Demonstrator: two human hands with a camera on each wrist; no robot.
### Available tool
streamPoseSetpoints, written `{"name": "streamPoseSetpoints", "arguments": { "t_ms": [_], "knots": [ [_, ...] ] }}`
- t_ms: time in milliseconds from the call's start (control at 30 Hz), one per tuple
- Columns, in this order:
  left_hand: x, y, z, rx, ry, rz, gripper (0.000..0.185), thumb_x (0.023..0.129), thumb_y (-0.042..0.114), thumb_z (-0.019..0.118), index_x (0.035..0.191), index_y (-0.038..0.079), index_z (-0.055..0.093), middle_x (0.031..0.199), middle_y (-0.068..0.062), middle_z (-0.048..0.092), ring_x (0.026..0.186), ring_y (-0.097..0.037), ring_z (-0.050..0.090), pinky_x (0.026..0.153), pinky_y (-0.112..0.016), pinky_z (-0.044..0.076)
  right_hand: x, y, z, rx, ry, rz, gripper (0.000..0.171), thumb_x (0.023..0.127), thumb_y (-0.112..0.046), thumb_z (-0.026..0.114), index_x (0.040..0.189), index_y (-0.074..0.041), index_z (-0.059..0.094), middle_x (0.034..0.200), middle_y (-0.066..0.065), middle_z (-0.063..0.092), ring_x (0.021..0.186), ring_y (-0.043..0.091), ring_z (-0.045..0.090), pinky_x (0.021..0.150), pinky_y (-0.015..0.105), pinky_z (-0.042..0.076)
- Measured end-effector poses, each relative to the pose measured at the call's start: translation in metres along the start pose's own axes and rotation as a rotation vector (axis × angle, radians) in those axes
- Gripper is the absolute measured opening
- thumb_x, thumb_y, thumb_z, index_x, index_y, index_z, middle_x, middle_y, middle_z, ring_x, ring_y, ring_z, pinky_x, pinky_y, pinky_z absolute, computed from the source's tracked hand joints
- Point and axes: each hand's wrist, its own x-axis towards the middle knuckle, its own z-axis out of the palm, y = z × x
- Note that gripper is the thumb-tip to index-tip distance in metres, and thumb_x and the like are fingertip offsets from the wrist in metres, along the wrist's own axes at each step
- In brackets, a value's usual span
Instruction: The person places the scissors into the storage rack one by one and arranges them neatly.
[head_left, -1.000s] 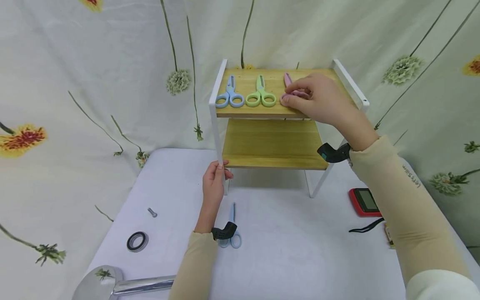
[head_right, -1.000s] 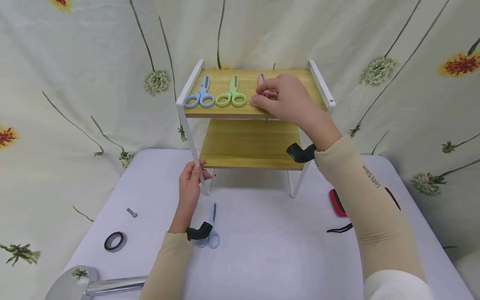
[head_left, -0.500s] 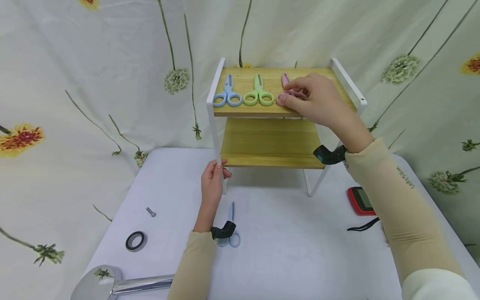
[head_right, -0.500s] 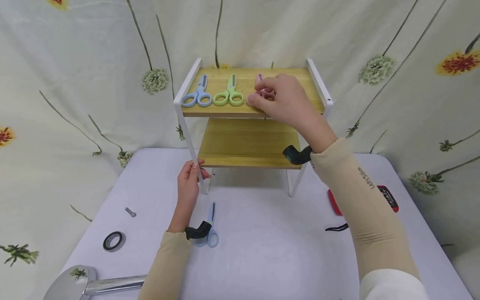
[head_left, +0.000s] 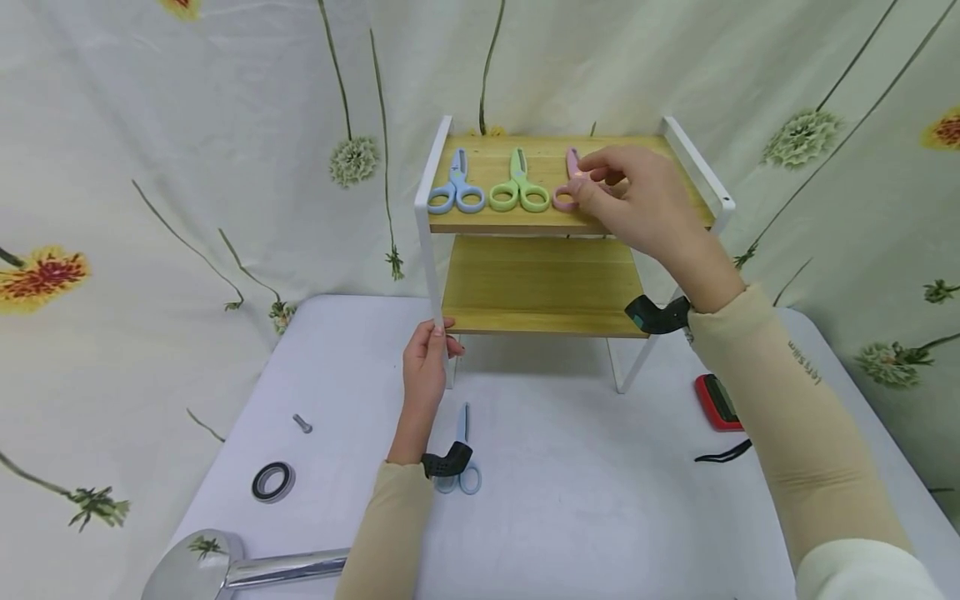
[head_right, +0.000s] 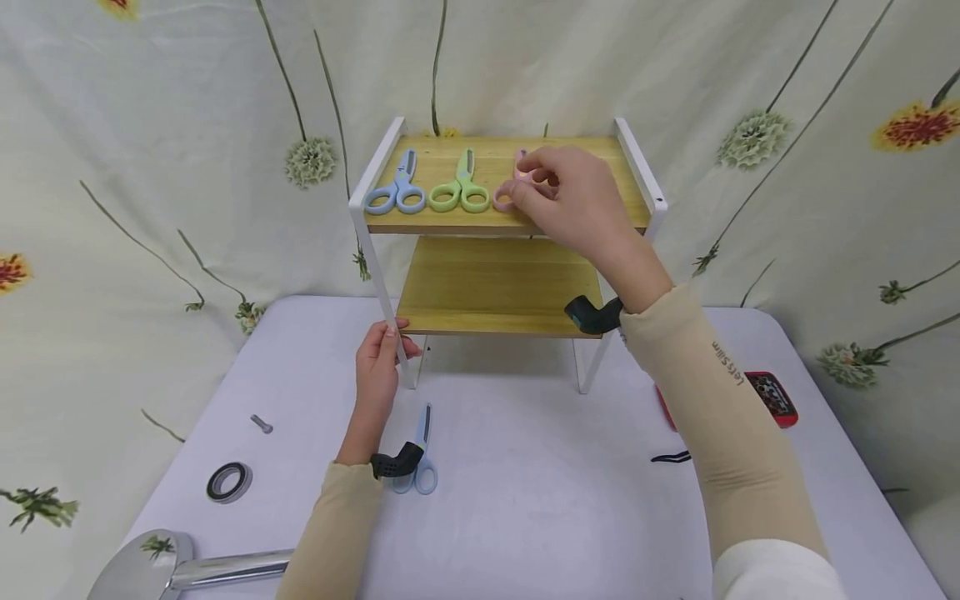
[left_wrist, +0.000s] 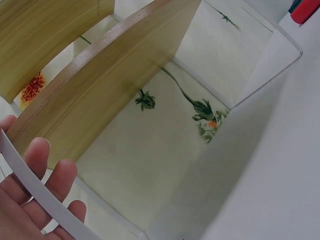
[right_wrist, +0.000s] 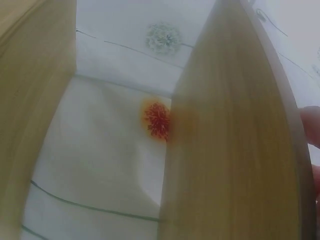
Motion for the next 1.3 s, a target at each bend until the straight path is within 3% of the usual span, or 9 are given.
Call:
{"name": "streamPoseSetpoints", "arguments": {
  "t_ms": [167, 267, 367, 533, 667, 800, 1067, 1167, 1300],
  "knots": [
    [0.0, 0.002, 0.0, -0.004, -0.001, 0.002, 0.028, 0.109, 0.006, 0.041, 0.118, -0.012, 0.06, 0.072, 0.002, 0.061, 0.073, -0.009, 0.064, 0.079, -0.022, 0.052, -0.014, 0.007, 0.007, 0.09, 0.28, -0.227, 0.023, 0.093, -0.015, 0.067, 0.103, 0.005, 0.073, 0.101, 0.021, 0.073, 0.095, 0.028, 0.063, 0.082, 0.028, 0.042],
    [-0.001, 0.001, 0.0, -0.004, 0.004, 0.022, 0.028, 0.109, 0.009, 0.042, 0.118, -0.01, 0.061, 0.072, 0.005, 0.061, 0.072, -0.008, 0.063, 0.079, -0.021, 0.051, -0.031, 0.01, 0.017, 0.197, 0.42, -0.374, 0.016, 0.087, -0.006, 0.071, 0.093, 0.009, 0.073, 0.091, 0.024, 0.073, 0.088, 0.019, 0.064, 0.082, 0.022, 0.045],
    [-0.002, 0.0, 0.0, 0.0, 0.009, 0.044, 0.029, 0.109, 0.012, 0.043, 0.117, -0.009, 0.062, 0.072, 0.008, 0.061, 0.072, -0.006, 0.063, 0.078, -0.021, 0.052, -0.051, 0.01, 0.033, 0.324, 0.496, -0.463, 0.014, 0.082, -0.006, 0.071, 0.086, 0.008, 0.073, 0.085, 0.024, 0.071, 0.09, 0.008, 0.063, 0.087, 0.021, 0.049],
    [-0.002, -0.002, 0.0, 0.001, -0.004, 0.058, 0.03, 0.11, 0.014, 0.043, 0.117, -0.009, 0.061, 0.073, 0.01, 0.061, 0.072, -0.004, 0.063, 0.079, -0.021, 0.052, -0.087, 0.015, 0.067, 0.408, 0.518, -0.572, 0.023, 0.085, -0.016, 0.068, 0.079, 0.006, 0.07, 0.08, 0.023, 0.068, 0.088, 0.023, 0.066, 0.1, 0.03, 0.052],
    [-0.001, -0.003, 0.0, 0.011, -0.003, 0.063, 0.03, 0.11, 0.015, 0.043, 0.117, -0.007, 0.062, 0.073, 0.009, 0.061, 0.072, -0.004, 0.063, 0.079, -0.021, 0.052, -0.115, 0.024, 0.107, 0.442, 0.425, -0.548, 0.023, 0.089, -0.017, 0.068, 0.08, 0.004, 0.07, 0.079, 0.02, 0.069, 0.083, 0.03, 0.066, 0.093, 0.024, 0.053],
    [-0.001, -0.003, 0.0, 0.012, 0.0, 0.063, 0.03, 0.11, 0.015, 0.043, 0.117, -0.007, 0.062, 0.074, 0.008, 0.06, 0.072, -0.004, 0.063, 0.079, -0.021, 0.052, -0.141, 0.032, 0.148, 0.46, 0.303, -0.415, 0.006, 0.082, -0.003, 0.07, 0.085, 0.001, 0.073, 0.083, 0.016, 0.071, 0.082, 0.028, 0.068, 0.086, 0.02, 0.053],
    [-0.004, 0.0, 0.0, 0.026, 0.008, 0.065, 0.03, 0.11, 0.014, 0.043, 0.117, -0.006, 0.062, 0.074, 0.001, 0.062, 0.072, -0.007, 0.064, 0.078, -0.022, 0.052, -0.17, 0.035, 0.196, 0.512, 0.1, -0.197, 0.012, 0.082, 0.005, 0.072, 0.091, -0.003, 0.076, 0.087, 0.011, 0.074, 0.082, 0.022, 0.07, 0.08, 0.029, 0.057],
    [-0.003, 0.0, -0.001, 0.028, 0.014, 0.073, 0.03, 0.11, 0.015, 0.043, 0.116, -0.006, 0.063, 0.074, -0.001, 0.063, 0.073, -0.013, 0.065, 0.079, -0.023, 0.051, -0.175, 0.033, 0.207, 0.512, -0.045, -0.154, 0.012, 0.085, 0.001, 0.072, 0.096, -0.003, 0.076, 0.088, 0.009, 0.075, 0.081, 0.016, 0.069, 0.079, 0.029, 0.058],
    [-0.003, 0.0, -0.001, 0.032, 0.007, 0.077, 0.03, 0.11, 0.016, 0.043, 0.116, -0.007, 0.063, 0.072, 0.001, 0.063, 0.075, -0.018, 0.065, 0.079, -0.023, 0.05, -0.183, 0.033, 0.219, 0.496, -0.313, -0.087, 0.021, 0.089, -0.006, 0.069, 0.108, -0.002, 0.075, 0.091, 0.007, 0.074, 0.082, 0.007, 0.064, 0.08, 0.025, 0.057]
  ]
}}
